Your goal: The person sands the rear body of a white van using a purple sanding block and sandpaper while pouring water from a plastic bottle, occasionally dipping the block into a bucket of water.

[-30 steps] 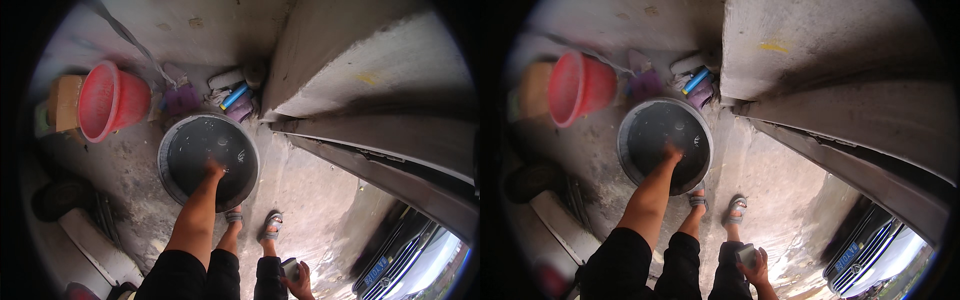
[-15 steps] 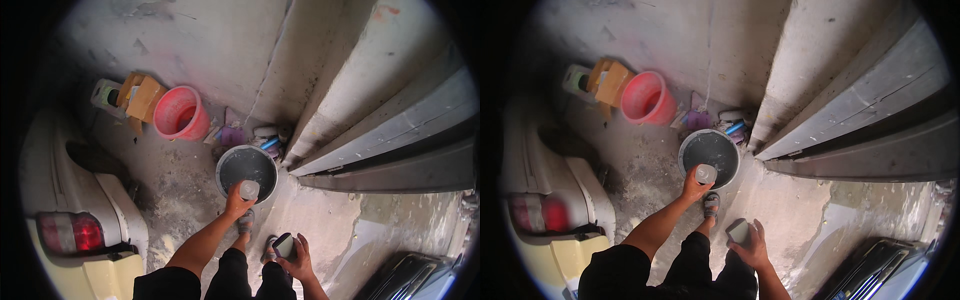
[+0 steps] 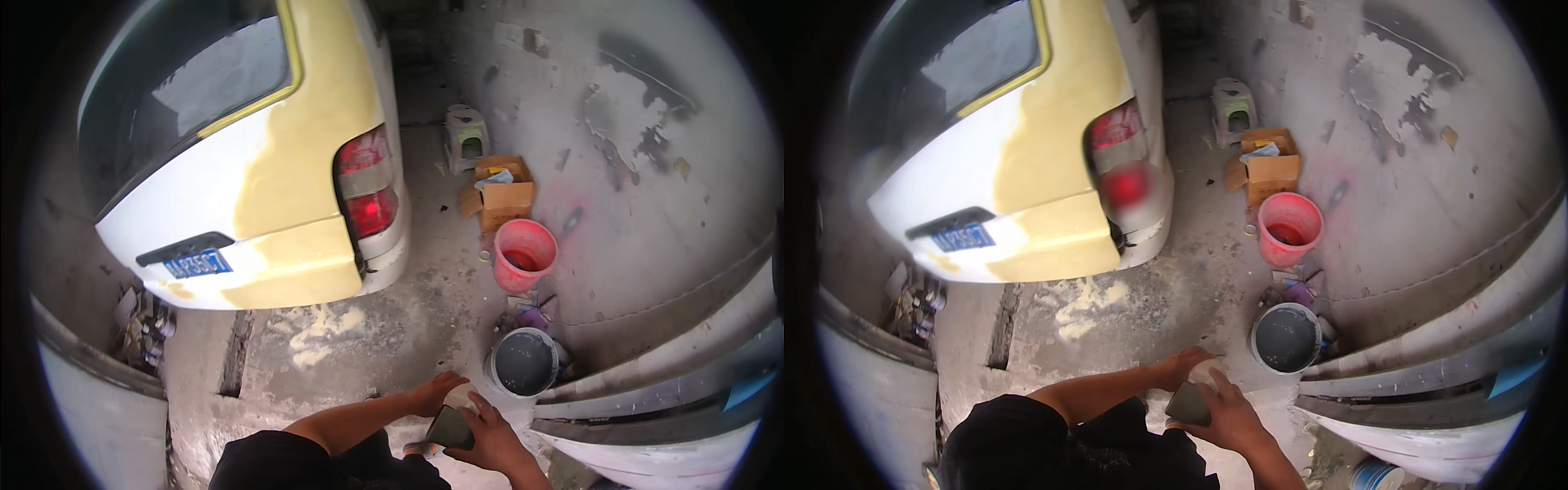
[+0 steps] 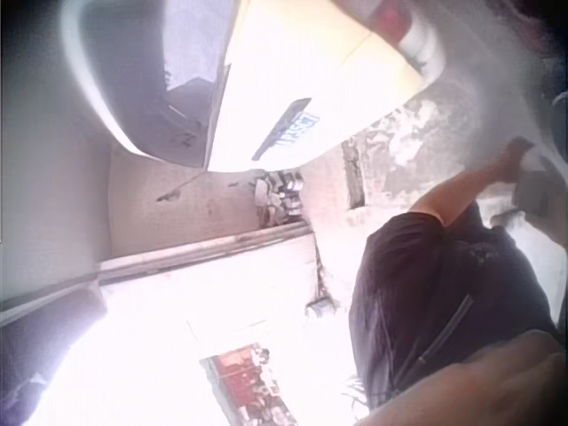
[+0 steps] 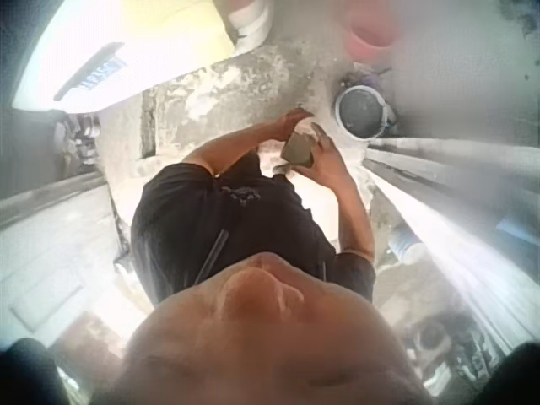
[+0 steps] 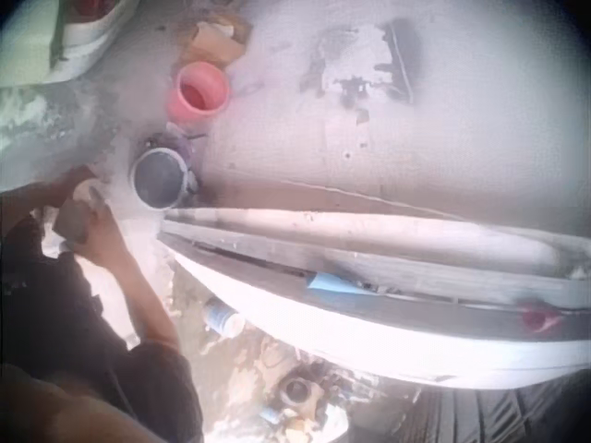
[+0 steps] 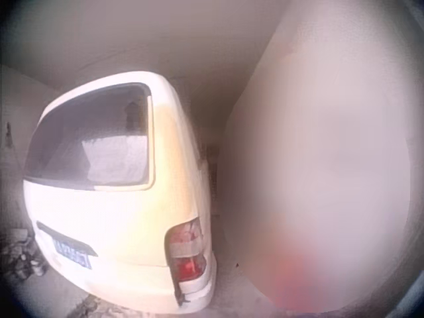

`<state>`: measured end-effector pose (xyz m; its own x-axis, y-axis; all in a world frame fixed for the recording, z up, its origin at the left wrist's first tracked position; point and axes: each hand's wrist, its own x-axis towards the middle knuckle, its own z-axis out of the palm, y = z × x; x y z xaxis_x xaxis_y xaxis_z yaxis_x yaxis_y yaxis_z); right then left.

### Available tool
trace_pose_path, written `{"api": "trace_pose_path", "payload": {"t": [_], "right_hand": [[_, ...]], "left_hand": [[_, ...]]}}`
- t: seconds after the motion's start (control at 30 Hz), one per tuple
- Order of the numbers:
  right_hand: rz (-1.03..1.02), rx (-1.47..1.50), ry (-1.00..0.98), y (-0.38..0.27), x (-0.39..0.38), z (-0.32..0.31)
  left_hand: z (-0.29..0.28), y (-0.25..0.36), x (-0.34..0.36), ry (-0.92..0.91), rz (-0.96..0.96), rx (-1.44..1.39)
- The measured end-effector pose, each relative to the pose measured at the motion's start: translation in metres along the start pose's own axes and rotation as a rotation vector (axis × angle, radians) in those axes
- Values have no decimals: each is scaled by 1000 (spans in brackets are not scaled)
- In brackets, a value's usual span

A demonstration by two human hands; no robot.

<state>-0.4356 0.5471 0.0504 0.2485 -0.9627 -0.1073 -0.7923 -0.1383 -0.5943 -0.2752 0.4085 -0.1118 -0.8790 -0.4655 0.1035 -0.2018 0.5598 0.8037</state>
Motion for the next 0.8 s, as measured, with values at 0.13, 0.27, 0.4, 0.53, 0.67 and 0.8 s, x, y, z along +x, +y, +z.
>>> {"api": "trace_pose_path", "payload": {"t": [0.13, 0.27, 0.4, 0.53, 0.67, 0.8], "right_hand": [[-316, -202, -318, -47, 35, 10], [-536, -259, -396, -99, 70, 41], [-689, -374, -496, -152, 107, 88], [-555, -75, -360, -237, 130, 155], [95, 446, -364, -287, 169, 235], [170, 664, -549, -359, 197, 256]], "left_hand": [[-57, -8, -89, -44, 92, 71], [-84, -11, -168, 10, -25, 35], [-132, 0, -258, -44, -202, -13], [-163, -6, -359, 173, -303, 45], [-161, -19, -438, 484, -471, 443], [-180, -24, -507, 583, -607, 480]]}}
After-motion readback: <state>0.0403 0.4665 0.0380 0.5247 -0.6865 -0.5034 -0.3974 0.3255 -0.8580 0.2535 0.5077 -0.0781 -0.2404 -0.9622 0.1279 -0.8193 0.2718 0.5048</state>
